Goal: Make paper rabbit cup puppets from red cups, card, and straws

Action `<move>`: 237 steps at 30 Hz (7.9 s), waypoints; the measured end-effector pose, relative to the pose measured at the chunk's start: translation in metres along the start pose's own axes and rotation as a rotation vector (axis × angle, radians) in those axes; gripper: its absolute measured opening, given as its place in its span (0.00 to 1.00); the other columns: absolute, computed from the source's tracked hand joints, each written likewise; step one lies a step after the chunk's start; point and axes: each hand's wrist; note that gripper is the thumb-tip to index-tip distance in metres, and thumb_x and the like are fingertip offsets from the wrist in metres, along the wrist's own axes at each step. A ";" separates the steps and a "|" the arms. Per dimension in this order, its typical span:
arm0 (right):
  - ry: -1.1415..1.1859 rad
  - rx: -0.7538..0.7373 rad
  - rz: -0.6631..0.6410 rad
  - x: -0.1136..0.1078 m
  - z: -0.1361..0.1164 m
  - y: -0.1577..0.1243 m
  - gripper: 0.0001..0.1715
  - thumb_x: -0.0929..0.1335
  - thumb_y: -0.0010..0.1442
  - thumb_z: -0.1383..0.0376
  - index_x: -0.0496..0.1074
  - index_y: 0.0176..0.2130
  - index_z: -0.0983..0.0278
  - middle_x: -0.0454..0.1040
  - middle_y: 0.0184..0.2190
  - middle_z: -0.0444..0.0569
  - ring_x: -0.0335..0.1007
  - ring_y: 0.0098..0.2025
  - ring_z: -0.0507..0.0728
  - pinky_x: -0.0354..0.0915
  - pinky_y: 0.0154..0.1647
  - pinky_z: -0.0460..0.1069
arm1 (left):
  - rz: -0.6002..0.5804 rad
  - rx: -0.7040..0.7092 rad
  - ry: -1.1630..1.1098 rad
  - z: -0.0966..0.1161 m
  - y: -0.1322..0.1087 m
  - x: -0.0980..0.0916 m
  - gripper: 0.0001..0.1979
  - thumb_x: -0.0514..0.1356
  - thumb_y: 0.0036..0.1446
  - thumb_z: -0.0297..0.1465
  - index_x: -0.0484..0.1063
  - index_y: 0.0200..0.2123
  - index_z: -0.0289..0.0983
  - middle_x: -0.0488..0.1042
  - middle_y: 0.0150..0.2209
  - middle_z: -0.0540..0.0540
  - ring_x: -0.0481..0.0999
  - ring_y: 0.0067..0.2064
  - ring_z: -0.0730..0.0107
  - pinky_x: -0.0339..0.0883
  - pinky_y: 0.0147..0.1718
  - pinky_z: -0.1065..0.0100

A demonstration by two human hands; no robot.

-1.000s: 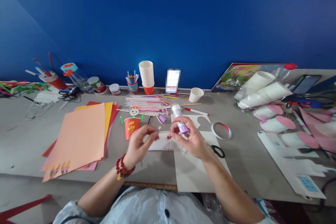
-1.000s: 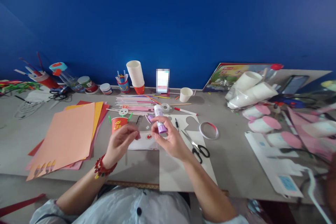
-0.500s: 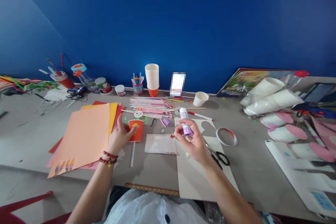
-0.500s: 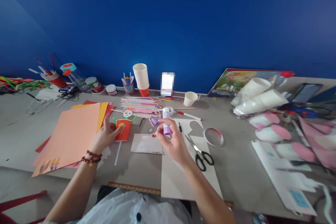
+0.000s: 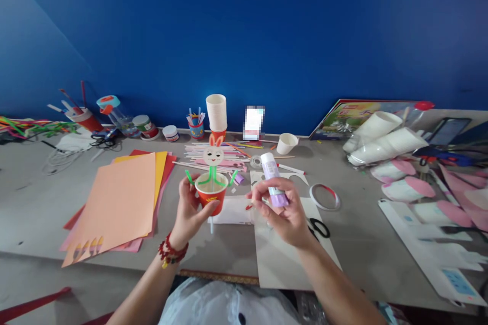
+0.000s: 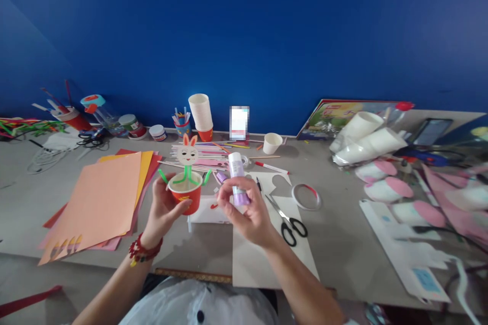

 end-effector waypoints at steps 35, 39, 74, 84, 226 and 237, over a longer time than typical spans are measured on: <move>-0.371 0.139 -0.175 0.017 -0.015 0.039 0.20 0.65 0.67 0.68 0.60 0.56 0.55 0.71 0.38 0.44 0.72 0.38 0.53 0.70 0.43 0.50 | -0.048 -0.284 -0.457 -0.005 -0.022 0.051 0.15 0.63 0.58 0.41 0.76 0.44 0.38 0.79 0.42 0.44 0.77 0.42 0.64 0.69 0.44 0.67; -0.436 0.133 -0.183 0.016 -0.013 0.042 0.21 0.65 0.66 0.69 0.60 0.56 0.56 0.72 0.39 0.45 0.72 0.39 0.54 0.68 0.46 0.51 | -0.130 -0.272 -0.453 0.001 -0.020 0.051 0.13 0.61 0.61 0.40 0.75 0.42 0.38 0.78 0.39 0.46 0.75 0.40 0.67 0.68 0.43 0.69; -0.549 0.164 -0.146 0.021 0.008 0.043 0.20 0.64 0.64 0.68 0.61 0.55 0.58 0.74 0.40 0.47 0.74 0.39 0.54 0.69 0.44 0.50 | -0.010 -0.222 -0.256 -0.017 -0.016 0.050 0.15 0.62 0.59 0.42 0.77 0.42 0.37 0.80 0.36 0.44 0.77 0.43 0.59 0.69 0.46 0.65; -0.549 0.183 -0.113 0.024 0.010 0.040 0.20 0.64 0.65 0.68 0.62 0.55 0.57 0.74 0.39 0.46 0.75 0.38 0.54 0.70 0.43 0.50 | 0.022 -0.261 -0.296 -0.026 -0.017 0.048 0.15 0.62 0.58 0.40 0.79 0.43 0.37 0.81 0.43 0.43 0.77 0.49 0.56 0.68 0.50 0.64; -1.151 0.059 -0.370 -0.064 0.047 -0.098 0.33 0.61 0.57 0.79 0.64 0.56 0.52 0.78 0.39 0.50 0.74 0.43 0.66 0.73 0.42 0.60 | 0.103 0.004 0.771 -0.052 0.027 -0.071 0.45 0.63 0.54 0.46 0.46 0.67 0.38 0.74 0.46 0.39 0.78 0.37 0.61 0.71 0.30 0.64; -1.124 0.123 -0.404 -0.066 0.042 -0.087 0.31 0.63 0.55 0.78 0.63 0.55 0.56 0.77 0.42 0.51 0.74 0.45 0.65 0.72 0.43 0.59 | 0.079 0.149 0.966 -0.031 0.017 -0.069 0.30 0.59 0.60 0.46 0.60 0.61 0.41 0.63 0.60 0.35 0.69 0.58 0.50 0.72 0.47 0.54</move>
Point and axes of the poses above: each hand's wrist, its own y-axis towards the middle knuckle, its own x-axis out of the palm, z = x × y
